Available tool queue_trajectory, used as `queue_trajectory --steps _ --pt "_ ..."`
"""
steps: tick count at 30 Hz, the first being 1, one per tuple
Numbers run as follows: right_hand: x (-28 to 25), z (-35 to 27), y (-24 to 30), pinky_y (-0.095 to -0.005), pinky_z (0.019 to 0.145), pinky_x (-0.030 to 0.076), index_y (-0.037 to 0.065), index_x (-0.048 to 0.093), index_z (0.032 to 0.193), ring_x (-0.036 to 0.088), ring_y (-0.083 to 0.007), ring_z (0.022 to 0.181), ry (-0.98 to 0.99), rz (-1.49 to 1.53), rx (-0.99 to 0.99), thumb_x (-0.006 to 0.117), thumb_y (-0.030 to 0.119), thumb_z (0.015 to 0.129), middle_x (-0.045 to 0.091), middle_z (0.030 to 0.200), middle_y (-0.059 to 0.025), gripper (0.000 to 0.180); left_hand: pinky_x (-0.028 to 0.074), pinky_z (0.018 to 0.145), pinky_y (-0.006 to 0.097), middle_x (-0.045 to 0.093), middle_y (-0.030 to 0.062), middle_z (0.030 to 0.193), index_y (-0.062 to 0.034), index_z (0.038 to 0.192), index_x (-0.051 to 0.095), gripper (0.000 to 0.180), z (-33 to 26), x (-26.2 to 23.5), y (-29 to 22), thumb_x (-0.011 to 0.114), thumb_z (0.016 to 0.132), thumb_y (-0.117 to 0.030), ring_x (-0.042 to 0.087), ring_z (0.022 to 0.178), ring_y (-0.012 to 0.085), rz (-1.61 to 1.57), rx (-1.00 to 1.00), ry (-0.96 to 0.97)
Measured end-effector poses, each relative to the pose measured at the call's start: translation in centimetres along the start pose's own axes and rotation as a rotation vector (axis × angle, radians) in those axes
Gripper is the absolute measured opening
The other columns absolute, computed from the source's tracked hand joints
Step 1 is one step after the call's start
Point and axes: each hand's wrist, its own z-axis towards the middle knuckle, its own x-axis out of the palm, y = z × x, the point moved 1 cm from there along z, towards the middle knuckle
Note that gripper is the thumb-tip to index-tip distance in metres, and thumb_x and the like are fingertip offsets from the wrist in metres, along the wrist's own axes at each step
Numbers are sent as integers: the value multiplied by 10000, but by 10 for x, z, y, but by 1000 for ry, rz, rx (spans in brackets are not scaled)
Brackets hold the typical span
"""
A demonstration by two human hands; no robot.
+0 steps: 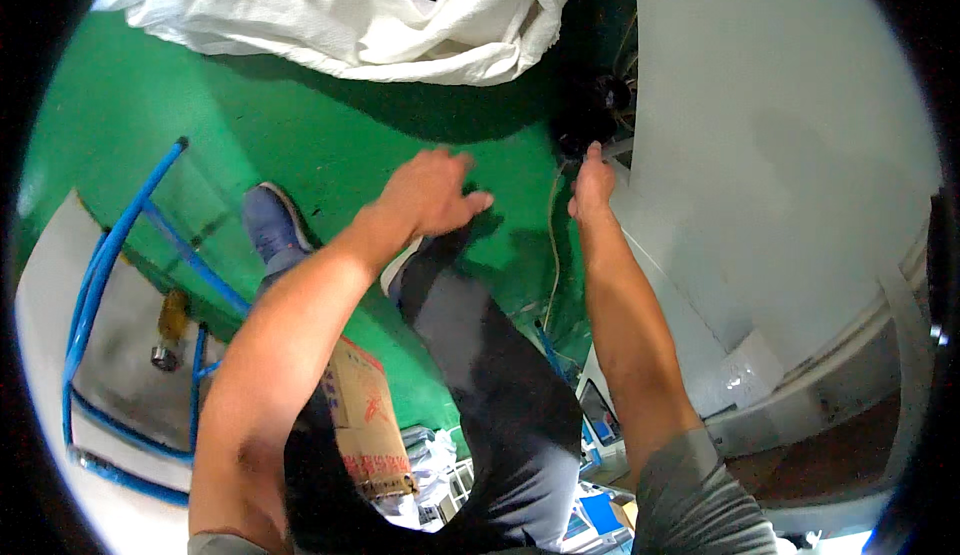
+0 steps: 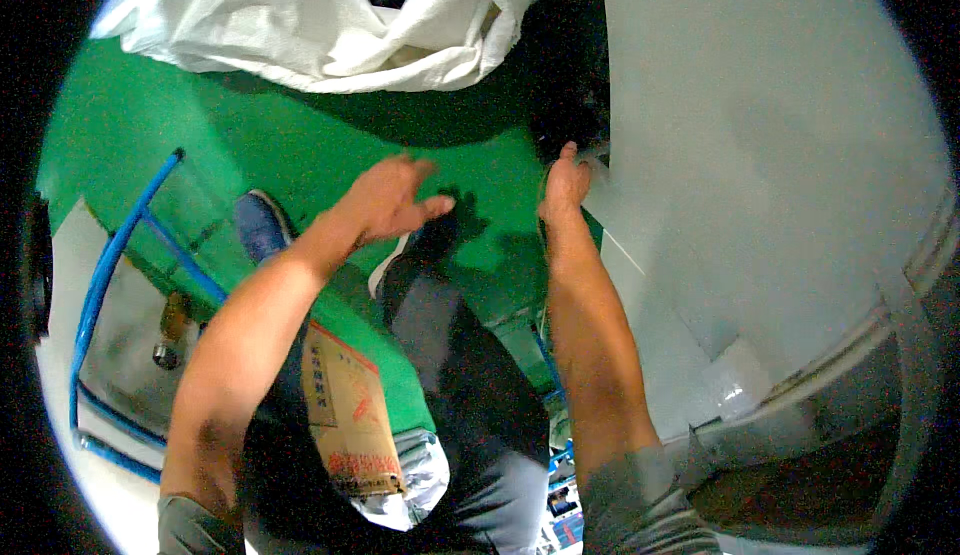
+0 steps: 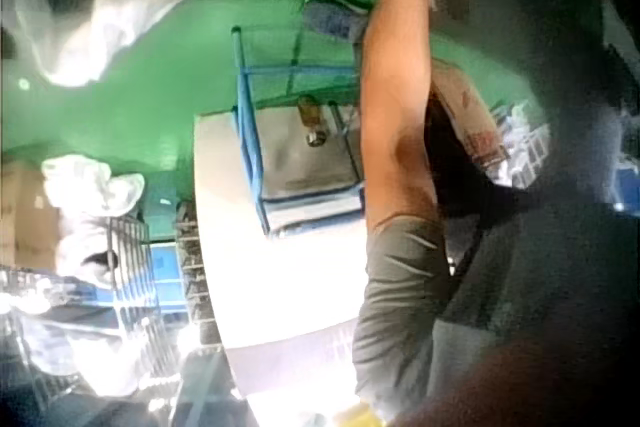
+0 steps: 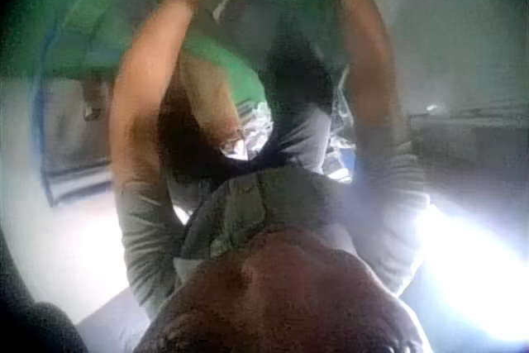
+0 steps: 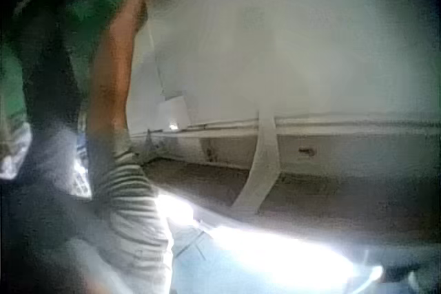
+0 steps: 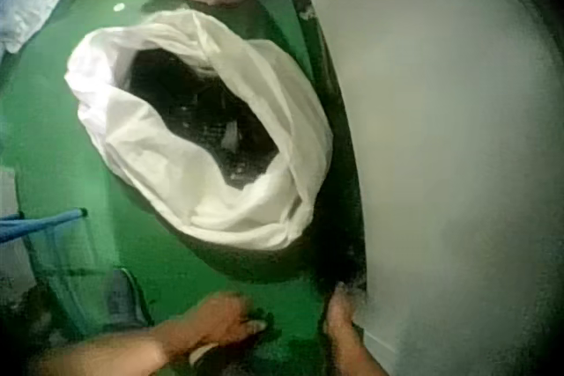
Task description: The person picks up shoes from a large white sack and a cardboard box and places them onto a conveyor belt. The person also handles shoe components and organizes finished shoes into rows on the belt.
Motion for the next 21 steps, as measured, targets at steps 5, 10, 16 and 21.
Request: queue_trajectory --steps 5,10,16,21 --pt "7 12 11 -297 445 362 104 544 1011 438 -158 544 160 168 277 508 448 994 548 785 -36 346 423 1036 491 564 273 1295 -31 1364 504 686 147 -3 -23 513 918 -552 534 1220 413 -110 65 -141" --pt "27 34 1 -279 495 414 152 551 1205 530 -153 752 99 246 323 496 458 990 615 969 -8 378 326 1131 508 392 293 1462 -40 1442 423 819 265 26 -44 449 917 -667 382 1358 450 -229 83 -215" --pt "22 47 -13 -289 557 479 157 544 1218 519 -157 724 291 395 100 557 443 960 615 997 -14 386 315 1136 486 375 237 1492 -171 1462 437 872 321 59 -56 619 775 -675 347 1383 422 -30 -33 -59" --pt "12 26 -3 -313 695 537 127 511 1261 580 -158 878 644 457 214 634 373 925 618 1102 -37 434 336 1124 473 437 236 1446 -146 1438 468 911 301 45 -1 684 706 -644 404 1339 424 -70 -39 -22"
